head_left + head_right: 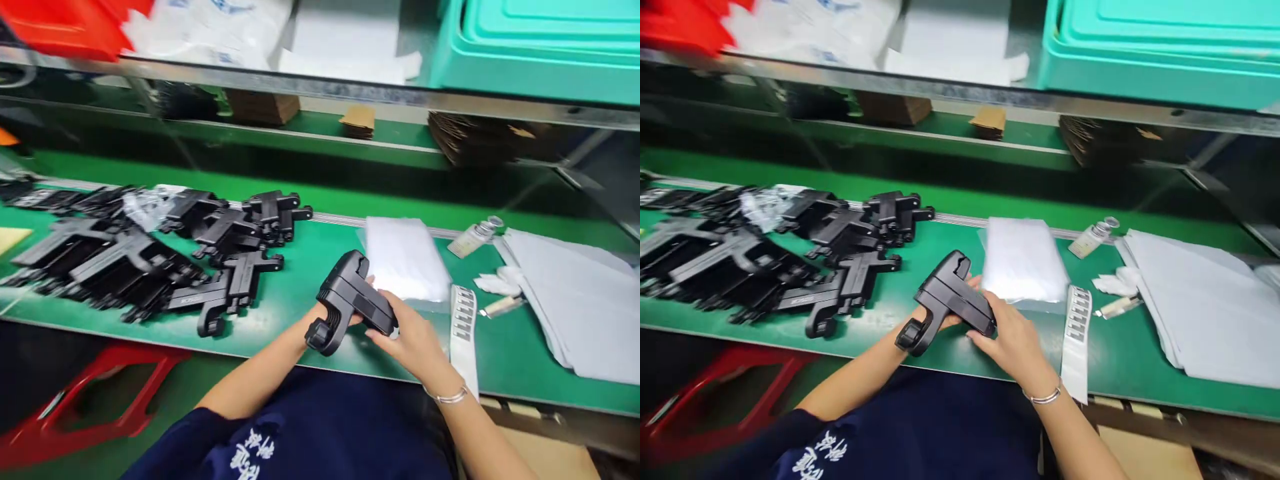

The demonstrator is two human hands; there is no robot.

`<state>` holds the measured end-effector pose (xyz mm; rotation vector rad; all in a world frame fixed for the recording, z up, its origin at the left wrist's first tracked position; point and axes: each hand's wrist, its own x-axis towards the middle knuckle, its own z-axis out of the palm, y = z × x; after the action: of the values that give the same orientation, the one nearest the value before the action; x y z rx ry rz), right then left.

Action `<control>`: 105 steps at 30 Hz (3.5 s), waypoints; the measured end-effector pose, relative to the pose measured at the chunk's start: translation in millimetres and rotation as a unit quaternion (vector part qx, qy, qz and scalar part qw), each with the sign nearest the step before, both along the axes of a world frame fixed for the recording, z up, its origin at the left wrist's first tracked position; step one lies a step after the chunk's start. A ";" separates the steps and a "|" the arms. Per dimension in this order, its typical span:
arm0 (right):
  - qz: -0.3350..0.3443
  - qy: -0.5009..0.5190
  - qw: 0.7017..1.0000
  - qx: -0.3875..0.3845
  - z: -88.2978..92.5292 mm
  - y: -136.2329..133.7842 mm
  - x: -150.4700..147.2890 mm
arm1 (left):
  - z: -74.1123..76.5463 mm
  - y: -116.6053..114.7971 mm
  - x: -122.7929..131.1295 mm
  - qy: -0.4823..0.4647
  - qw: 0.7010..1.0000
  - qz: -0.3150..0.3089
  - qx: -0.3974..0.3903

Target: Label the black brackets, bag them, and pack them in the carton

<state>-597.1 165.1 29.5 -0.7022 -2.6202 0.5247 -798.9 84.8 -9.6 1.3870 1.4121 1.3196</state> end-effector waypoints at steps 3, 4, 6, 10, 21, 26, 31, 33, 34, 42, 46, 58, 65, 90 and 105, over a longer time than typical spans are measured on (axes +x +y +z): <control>-0.044 0.008 0.999 0.009 -12.2 2.1 14.6 | 0.4 0.3 -17.5 -0.194 0.970 -0.110 -0.093; -0.059 -0.002 0.998 0.029 -14.4 2.0 21.4 | -1.2 0.9 -23.1 -0.250 0.952 -0.124 -0.128; -0.063 -0.044 0.995 0.067 -16.4 0.6 32.5 | -6.8 3.5 -27.5 -0.300 0.929 -0.135 -0.172; -0.010 -0.048 0.999 0.008 -16.6 -1.5 39.8 | -20.0 8.2 -13.6 -0.200 0.967 -0.039 -0.152; -0.104 0.126 0.888 -0.430 -33.8 16.6 41.3 | -14.7 -2.9 -9.5 -0.034 0.992 0.047 -0.109; -0.023 0.112 0.982 -0.151 -35.0 10.2 47.4 | -24.4 2.2 -3.1 -0.254 0.954 0.044 -0.154; -0.051 0.179 0.905 -0.381 -65.2 11.1 48.0 | -21.8 -6.5 0.7 -0.058 0.997 0.005 0.045; -0.067 0.188 0.893 -0.403 -75.6 13.0 47.0 | -18.4 -8.5 -0.1 0.078 0.982 -0.073 0.154; -0.089 0.189 0.898 -0.387 -78.5 13.8 46.7 | -17.2 -8.8 -1.0 0.136 0.964 -0.107 0.203; -0.156 0.157 0.927 -0.303 -65.6 12.8 49.2 | -16.2 -9.6 -7.3 0.164 0.963 -0.119 0.177; -0.144 0.153 0.918 -0.337 -61.8 11.0 50.5 | -7.4 -12.7 -7.7 0.034 0.997 -0.069 0.025; -0.056 0.115 0.963 -0.238 -47.5 8.5 48.0 | 6.3 -16.5 -10.0 -0.178 0.979 0.027 -0.097; 0.064 0.099 0.993 0.017 -27.3 9.0 50.6 | -2.0 -12.8 -7.4 -0.305 0.943 0.052 -0.124; -0.182 0.199 0.854 -0.446 -40.9 4.1 15.9 | -18.4 -3.8 3.0 -0.097 0.983 0.153 -0.038; -0.217 0.247 0.819 -0.470 -48.2 19.7 10.5 | -14.6 7.2 5.1 -0.178 0.969 0.149 -0.079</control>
<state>-586.6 184.8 -18.7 -1.1878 -1.5191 1.6158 -793.8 92.0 -24.1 0.8034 1.4741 1.5188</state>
